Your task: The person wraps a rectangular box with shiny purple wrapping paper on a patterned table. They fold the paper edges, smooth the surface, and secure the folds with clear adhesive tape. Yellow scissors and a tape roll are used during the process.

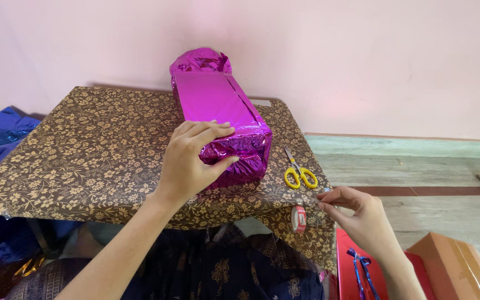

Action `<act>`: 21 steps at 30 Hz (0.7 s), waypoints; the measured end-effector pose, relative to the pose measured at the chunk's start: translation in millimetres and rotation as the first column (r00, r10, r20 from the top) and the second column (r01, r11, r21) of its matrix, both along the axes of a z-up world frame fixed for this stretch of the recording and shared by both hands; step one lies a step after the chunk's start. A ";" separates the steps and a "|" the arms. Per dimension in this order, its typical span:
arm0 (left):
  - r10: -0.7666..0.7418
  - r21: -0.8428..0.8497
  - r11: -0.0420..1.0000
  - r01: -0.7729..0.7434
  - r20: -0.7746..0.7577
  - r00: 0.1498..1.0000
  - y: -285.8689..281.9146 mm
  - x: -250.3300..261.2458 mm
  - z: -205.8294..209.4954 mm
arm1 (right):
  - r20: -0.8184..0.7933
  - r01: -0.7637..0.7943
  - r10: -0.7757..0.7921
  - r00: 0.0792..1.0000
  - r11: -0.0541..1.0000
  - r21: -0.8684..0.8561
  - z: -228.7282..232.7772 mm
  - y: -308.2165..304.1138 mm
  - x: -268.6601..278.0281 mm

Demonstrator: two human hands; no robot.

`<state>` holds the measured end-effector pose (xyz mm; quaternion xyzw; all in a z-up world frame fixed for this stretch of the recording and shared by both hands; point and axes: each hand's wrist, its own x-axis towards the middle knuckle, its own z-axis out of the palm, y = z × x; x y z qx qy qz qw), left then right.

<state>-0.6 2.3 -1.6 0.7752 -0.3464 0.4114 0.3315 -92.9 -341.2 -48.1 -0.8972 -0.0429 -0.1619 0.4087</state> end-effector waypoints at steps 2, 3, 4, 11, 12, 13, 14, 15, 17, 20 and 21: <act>0.001 -0.001 1.000 -0.001 0.004 1.000 0.2 -0.1 -0.4 | -0.047 -0.024 0.030 0.998 0.993 0.114 0.2 -8.2 5.3; 0.001 -0.003 1.000 -0.001 0.006 1.000 0.1 0.0 -0.4 | -0.065 -0.027 0.038 0.997 0.985 0.170 1.7 -12.3 7.5; 0.002 -0.006 1.000 -0.002 0.007 1.000 -0.1 0.1 -0.5 | -0.081 -0.028 0.047 0.996 0.974 0.226 2.6 -14.4 9.1; 0.000 -0.002 1.000 0.000 -0.009 1.000 -0.3 1.1 0.5 | -0.184 0.146 -0.094 0.978 0.946 0.290 10.7 -5.9 5.0; 0.003 -0.001 1.000 -0.003 -0.006 1.000 -0.6 1.6 0.6 | -0.180 0.153 -0.102 0.978 0.943 0.296 10.5 -5.1 4.0; 0.005 0.000 1.000 -0.005 -0.006 1.000 -0.7 1.6 0.1 | -0.178 0.161 -0.111 0.978 0.939 0.303 8.9 -4.8 3.4; 0.006 -0.003 1.000 -0.006 -0.007 1.000 -0.5 1.9 -0.3 | -0.188 0.189 -0.133 0.973 0.929 0.317 7.4 -6.5 4.2; 0.005 -0.004 1.000 -0.005 -0.009 1.000 -0.3 2.0 -0.6 | -0.200 0.217 -0.156 0.967 0.918 0.332 5.8 -10.2 5.4; 0.001 -0.006 1.000 -0.001 -0.009 1.000 0.0 2.2 -1.1 | -0.218 0.255 -0.175 0.960 0.866 0.431 0.3 -19.6 9.4; -0.007 -0.011 1.000 0.007 -0.001 1.000 -0.2 2.9 -0.8 | -0.218 0.257 -0.150 0.964 0.733 0.629 -11.3 -32.7 20.8; -0.008 -0.013 1.000 0.008 -0.001 1.000 -0.3 2.6 -0.8 | -0.211 0.244 -0.135 0.968 0.700 0.671 -15.6 -35.5 24.3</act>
